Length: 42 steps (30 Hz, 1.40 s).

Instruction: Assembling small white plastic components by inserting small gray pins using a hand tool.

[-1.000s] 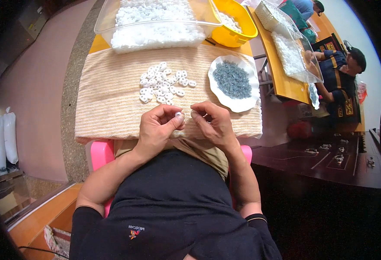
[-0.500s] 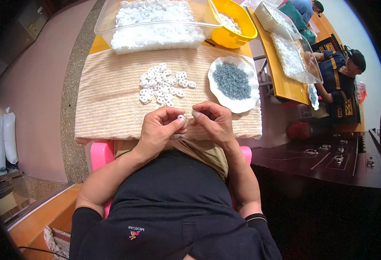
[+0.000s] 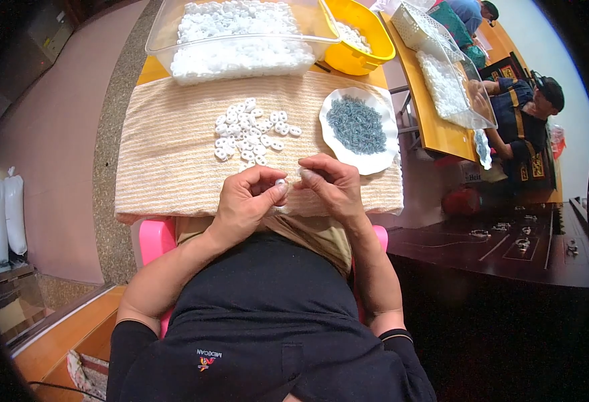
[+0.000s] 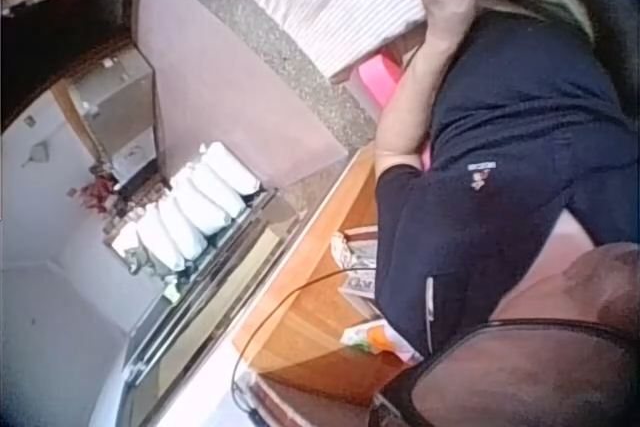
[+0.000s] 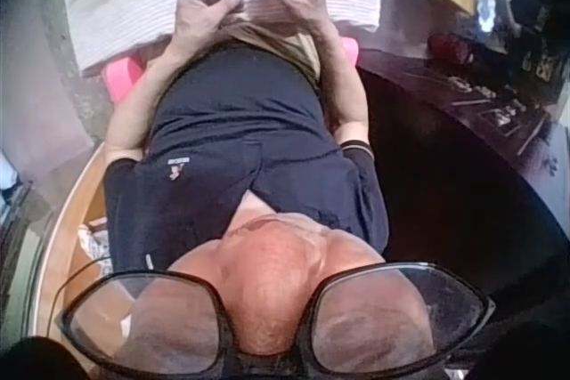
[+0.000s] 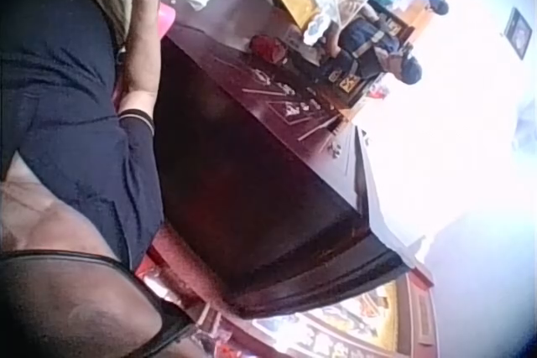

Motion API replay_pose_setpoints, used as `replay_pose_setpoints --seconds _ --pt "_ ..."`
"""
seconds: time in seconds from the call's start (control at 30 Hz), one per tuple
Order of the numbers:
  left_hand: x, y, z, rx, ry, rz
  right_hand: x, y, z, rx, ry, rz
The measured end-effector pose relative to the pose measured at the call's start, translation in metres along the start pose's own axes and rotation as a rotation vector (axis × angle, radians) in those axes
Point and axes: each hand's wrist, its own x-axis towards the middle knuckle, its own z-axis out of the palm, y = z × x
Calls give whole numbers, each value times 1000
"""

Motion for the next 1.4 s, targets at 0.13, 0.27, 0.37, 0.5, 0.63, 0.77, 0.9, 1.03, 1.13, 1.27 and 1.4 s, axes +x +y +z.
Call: replay_pose_setpoints --seconds 0.13,0.27,0.37,0.5,0.63,0.77,0.9,1.03,1.13,1.27,1.4 --pt "0 0 0 -11 -14 5 2 2 -1 -22 -80 -99" --pt "0 2 1 -54 -30 -21 -1 -4 3 -76 -97 -77" --pt "-1 2 0 -110 -62 -55 -4 -8 5 -101 -96 55" --pt "-2 0 0 -131 -63 -72 -4 -7 5 -73 -147 27" --pt "-4 -1 0 -146 -14 -84 -3 -10 11 -7 -201 23" --pt "-3 5 5 -109 32 -42 -3 -8 9 -33 -204 22" --pt "-5 10 5 -126 59 -47 -4 -7 14 117 -112 171" --pt "-4 9 2 -133 83 -1 -4 -4 18 58 -109 58" --pt "-4 8 4 -150 121 7 -6 -4 23 -19 -79 -6" --pt "-5 8 4 -154 152 15 -10 -12 33 0 -5 -20" --pt "-5 8 5 -161 182 5 -11 -2 37 -144 54 -188"
